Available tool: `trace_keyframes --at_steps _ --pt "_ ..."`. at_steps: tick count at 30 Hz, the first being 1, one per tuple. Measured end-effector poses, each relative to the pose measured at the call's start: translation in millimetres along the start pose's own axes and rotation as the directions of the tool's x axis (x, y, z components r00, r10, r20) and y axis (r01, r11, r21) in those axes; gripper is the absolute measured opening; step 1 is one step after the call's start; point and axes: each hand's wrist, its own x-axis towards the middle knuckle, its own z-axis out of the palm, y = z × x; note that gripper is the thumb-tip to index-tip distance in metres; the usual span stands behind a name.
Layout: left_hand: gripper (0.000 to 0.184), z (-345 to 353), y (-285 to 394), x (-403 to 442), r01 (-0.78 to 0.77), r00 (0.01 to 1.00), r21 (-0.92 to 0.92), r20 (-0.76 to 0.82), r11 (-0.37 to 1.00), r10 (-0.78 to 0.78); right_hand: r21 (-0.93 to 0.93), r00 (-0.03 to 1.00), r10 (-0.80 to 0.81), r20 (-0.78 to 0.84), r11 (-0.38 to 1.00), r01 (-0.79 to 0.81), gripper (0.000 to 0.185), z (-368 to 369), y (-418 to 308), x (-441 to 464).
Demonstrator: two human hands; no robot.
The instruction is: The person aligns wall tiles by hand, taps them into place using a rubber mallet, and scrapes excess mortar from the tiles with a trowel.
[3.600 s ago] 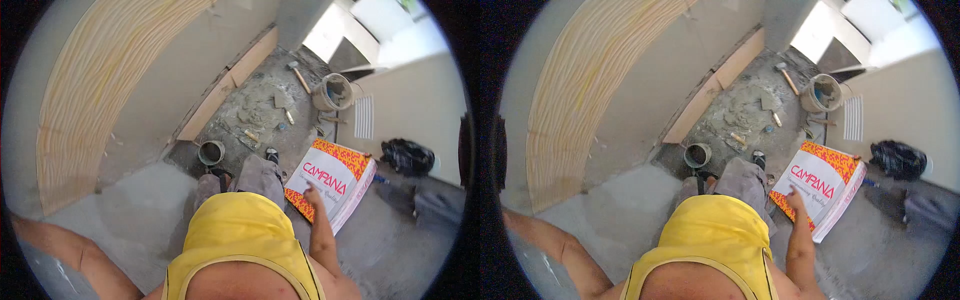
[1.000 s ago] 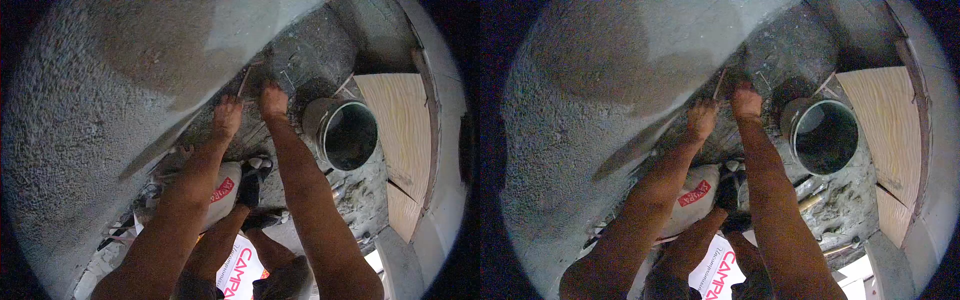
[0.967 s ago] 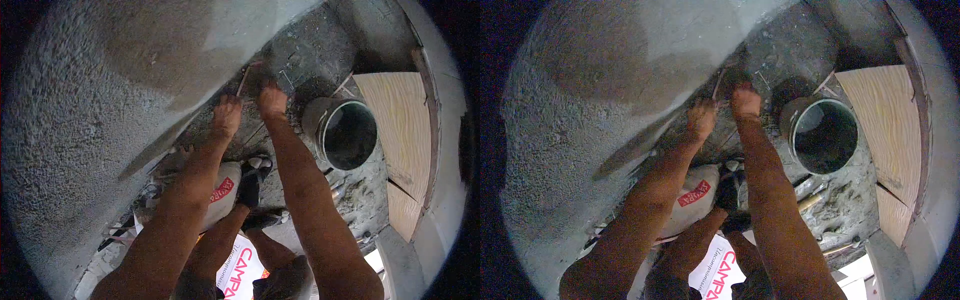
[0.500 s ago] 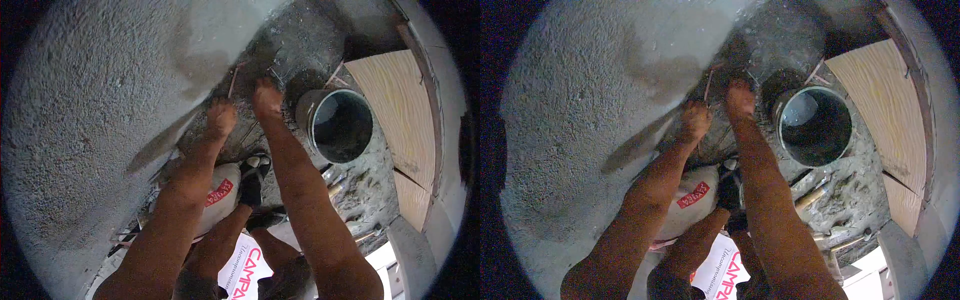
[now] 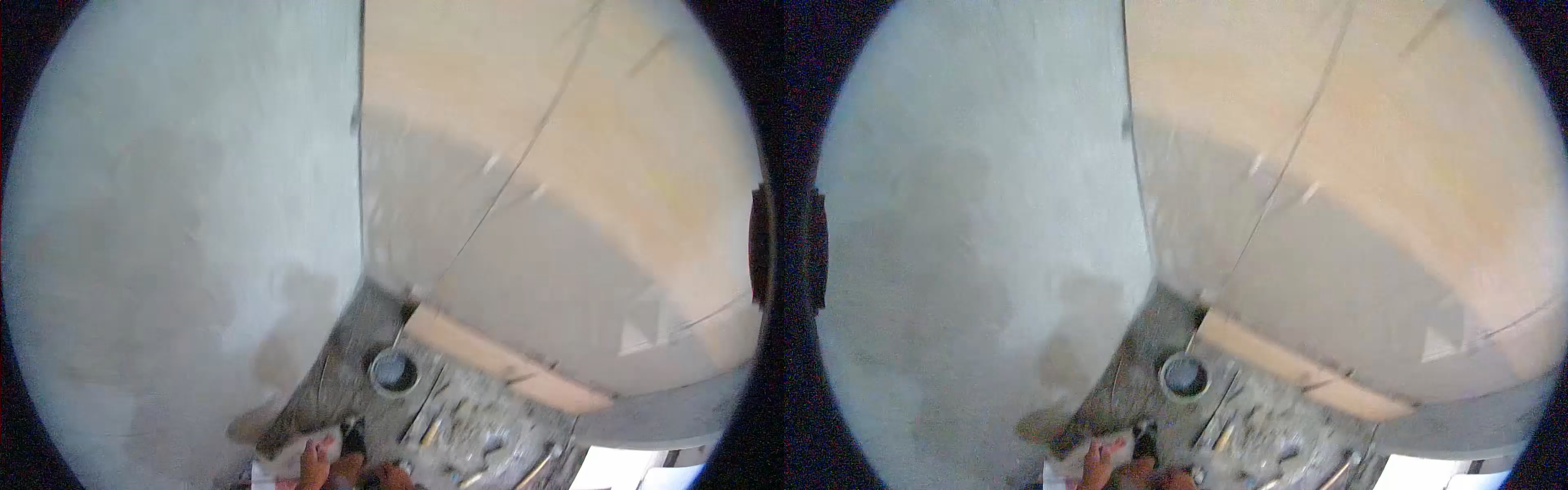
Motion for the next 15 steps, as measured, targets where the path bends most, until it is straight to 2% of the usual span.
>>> trace_keyframes --at_steps 1,3,4,5,6,7,8,9,10,11,12,13,14,15 --pt "0.093 -4 -7 4 0.267 0.926 -0.486 0.368 0.832 -0.082 0.004 0.998 0.052 -0.042 0.999 -0.052 0.040 -30 -7 -21" --pt "0.039 -11 172 0 0.008 1.000 -0.211 -0.007 0.977 -0.010 0.003 0.984 0.116 -0.136 0.993 -0.117 0.041 -95 -26 -55" --pt "0.028 -16 275 -3 -0.031 0.981 -0.017 -0.194 0.999 0.027 0.010 0.976 0.120 -0.182 0.993 -0.120 0.042 -127 -35 -65" --pt "0.029 -23 292 25 -0.284 0.893 0.125 -0.327 0.951 0.310 0.014 0.966 0.101 -0.238 0.995 -0.101 0.042 -162 -50 -71" --pt "0.030 -46 412 -2 -0.399 0.862 0.086 -0.305 0.913 0.405 -0.001 0.951 0.062 -0.304 0.998 -0.065 0.043 -203 -77 -84" --pt "0.031 -59 456 9 -0.489 0.777 0.153 -0.370 0.858 0.509 -0.115 0.874 -0.116 -0.471 0.991 0.069 0.044 -244 -139 -120" --pt "0.032 -77 530 -1 -0.515 0.767 0.119 -0.379 0.849 0.518 -0.056 0.778 -0.199 -0.596 0.977 0.207 0.045 -274 -159 -112" --pt "0.031 -88 577 5 -0.725 0.600 0.082 -0.411 0.684 0.686 0.047 0.704 -0.171 -0.689 0.959 0.279 0.048 -299 -178 -91" --pt "0.031 -96 646 0 -0.722 0.584 0.114 -0.428 0.682 0.690 0.130 0.690 -0.182 -0.701 0.918 0.374 0.051 -343 -231 -107" --pt "0.031 -105 695 12 -0.842 0.438 0.109 -0.435 0.529 0.787 -0.073 0.521 -0.347 -0.780 0.877 0.475 0.046 -381 -276 -115" --pt "0.031 -115 749 10 -0.890 0.339 0.158 -0.400 0.428 0.852 0.016 0.506 -0.315 -0.803 0.837 0.547 0.045 -415 -305 -102" --pt "0.029 -120 801 8 -0.944 0.190 0.177 -0.398 0.278 0.898 0.193 0.558 -0.274 -0.783 0.746 0.637 0.045 -444 -389 -168" --pt "0.029 -127 847 14 -0.962 0.042 0.234 -0.387 0.142 0.921 0.224 0.516 -0.267 -0.814 0.674 0.704 0.043 -471 -425 -172" --pt "0.030 -132 892 13 -0.968 -0.038 0.244 -0.363 0.056 0.931 0.252 0.474 -0.267 -0.839 0.582 0.773 0.041 -496 -468 -189"
